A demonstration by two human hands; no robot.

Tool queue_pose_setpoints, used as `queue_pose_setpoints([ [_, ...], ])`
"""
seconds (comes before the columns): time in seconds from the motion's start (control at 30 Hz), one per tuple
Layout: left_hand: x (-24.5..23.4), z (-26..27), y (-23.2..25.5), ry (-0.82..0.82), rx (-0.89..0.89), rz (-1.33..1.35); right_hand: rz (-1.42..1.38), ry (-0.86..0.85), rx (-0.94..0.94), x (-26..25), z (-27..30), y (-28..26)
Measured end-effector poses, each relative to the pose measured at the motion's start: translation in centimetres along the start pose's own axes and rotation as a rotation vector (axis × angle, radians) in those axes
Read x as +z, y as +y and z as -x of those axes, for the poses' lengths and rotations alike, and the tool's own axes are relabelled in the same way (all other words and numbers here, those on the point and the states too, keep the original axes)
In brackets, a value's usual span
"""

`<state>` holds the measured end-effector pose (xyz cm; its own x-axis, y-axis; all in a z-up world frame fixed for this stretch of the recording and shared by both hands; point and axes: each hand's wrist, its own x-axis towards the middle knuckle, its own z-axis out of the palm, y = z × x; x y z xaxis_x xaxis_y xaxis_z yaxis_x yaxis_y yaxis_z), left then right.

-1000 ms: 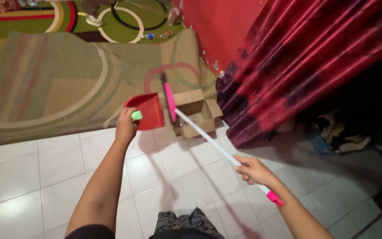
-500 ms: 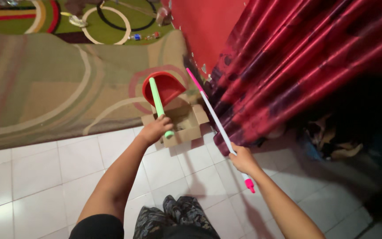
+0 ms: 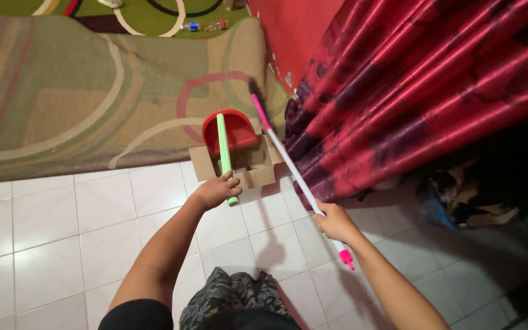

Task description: The person sweeps debris from a tiled floor into a dustpan by hand using a small broom.

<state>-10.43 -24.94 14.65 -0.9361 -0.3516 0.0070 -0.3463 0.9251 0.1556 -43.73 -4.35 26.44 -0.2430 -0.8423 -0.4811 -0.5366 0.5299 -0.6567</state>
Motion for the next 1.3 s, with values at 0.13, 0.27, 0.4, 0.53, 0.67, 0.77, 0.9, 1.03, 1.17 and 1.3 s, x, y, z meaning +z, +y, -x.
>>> queue_pose_setpoints([
  [0.13, -0.9, -0.8, -0.3, 0.083, 0.001, 0.004, -0.148, -0.041, 0.049, -1.9, 0.5, -0.5],
  [0.27, -3.8, 0.3, -1.3, 0.221, -0.209, 0.117, -0.063, -0.003, -0.040, -2.2, -0.3, -1.3],
  [0.4, -7.8, 4.1, -2.0, 0.495, -0.389, 0.235, -0.143, -0.038, -0.092, -2.3, -2.9, -3.2],
  [0.53, -10.0, 8.1, -2.8, 0.802, -0.661, 0.354, -0.305, -0.165, -0.138, -1.4, -5.2, -6.7],
  [0.67, -10.1, 13.6, -5.1, 1.077, -0.808, 0.314, -0.354, -0.270, -0.157, 1.6, -6.9, -10.9],
  [0.77, -9.2, 17.5, -6.4, 1.164, -0.917, 0.315, -0.335, -0.324, -0.156, 4.7, -8.3, -12.7],
  [0.9, -6.8, 21.2, -8.4, 1.171, -1.110, 0.443, -0.260, -0.410, -0.147, 9.5, -10.1, -14.0],
  [1.03, -2.3, 23.7, -11.7, 1.107, -1.263, 0.509, -0.125, -0.423, -0.075, 13.8, -10.7, -15.0],
  [1.17, 2.3, 25.2, -14.4, 1.029, -1.298, 0.536, 0.013, -0.440, 0.007, 17.6, -11.4, -15.9],
  [1.3, 5.6, 25.3, -16.8, 0.973, -1.304, 0.653, 0.035, -0.447, 0.061, 20.4, -11.4, -17.1],
])
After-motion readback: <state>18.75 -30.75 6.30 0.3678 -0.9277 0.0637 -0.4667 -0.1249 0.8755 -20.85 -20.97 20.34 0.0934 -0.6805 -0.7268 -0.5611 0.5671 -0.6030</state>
